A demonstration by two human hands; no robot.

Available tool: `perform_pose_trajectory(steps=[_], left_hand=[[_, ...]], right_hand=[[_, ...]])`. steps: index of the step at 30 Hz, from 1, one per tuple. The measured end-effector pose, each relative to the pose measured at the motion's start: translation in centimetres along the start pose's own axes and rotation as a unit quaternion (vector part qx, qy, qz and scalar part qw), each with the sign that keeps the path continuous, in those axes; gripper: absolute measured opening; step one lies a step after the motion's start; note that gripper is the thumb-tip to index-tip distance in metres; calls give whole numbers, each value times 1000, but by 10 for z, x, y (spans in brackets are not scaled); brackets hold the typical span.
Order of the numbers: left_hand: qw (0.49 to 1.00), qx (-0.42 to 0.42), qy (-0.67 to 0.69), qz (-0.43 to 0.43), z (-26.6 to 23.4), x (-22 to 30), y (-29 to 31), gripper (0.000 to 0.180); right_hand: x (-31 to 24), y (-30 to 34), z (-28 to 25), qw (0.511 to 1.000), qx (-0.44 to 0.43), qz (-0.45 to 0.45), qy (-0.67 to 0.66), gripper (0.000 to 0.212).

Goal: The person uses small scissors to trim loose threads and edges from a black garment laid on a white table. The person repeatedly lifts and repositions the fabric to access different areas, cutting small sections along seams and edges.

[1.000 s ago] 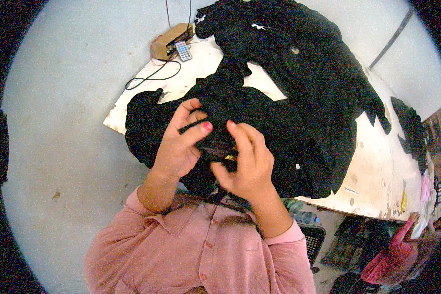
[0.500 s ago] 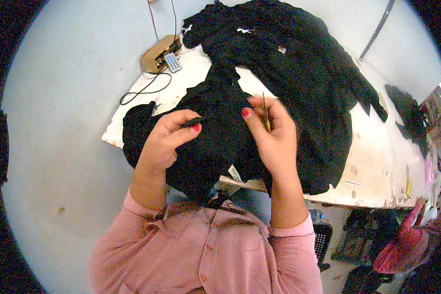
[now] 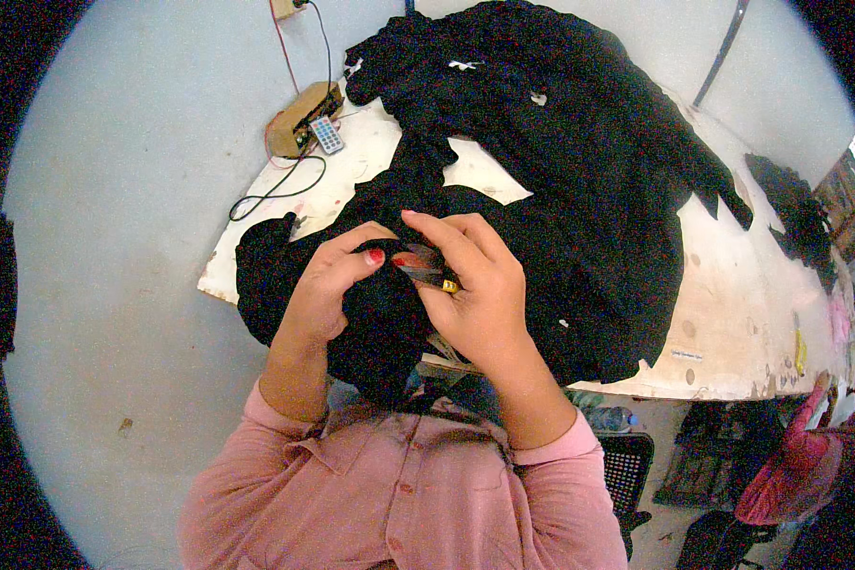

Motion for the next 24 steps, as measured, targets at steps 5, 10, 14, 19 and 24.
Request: perform_pose_trajectory(steps=[5,10,14,19,24], left_hand=[[991,42,110,-70,10,-6,1,24],[974,65,190,-108,8,-17,5,24],[966,53,227,-113,9,-19,5,25],[953,59,275,-113,16,-9,6,28],[942,28,313,-123,21,-14,7,33]], right_hand=[[8,2,-1,997,-19,29,-67,23],[22,5,-7,979,15,123,-160,5],[19,12,-13,974,-119,61,-181,3],[17,18,-31,997,4,55,63,40],[12,32,-28,995,8,-9,100,39]])
Point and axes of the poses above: each hand's wrist, its own y-axis away from the middle knuckle, its own z-axis out of the palm, x = y × z, the point moved 6 cm from there along -y, towards the middle knuckle, and after that the axes turned 1 degree about z, right-handed, at the moved point
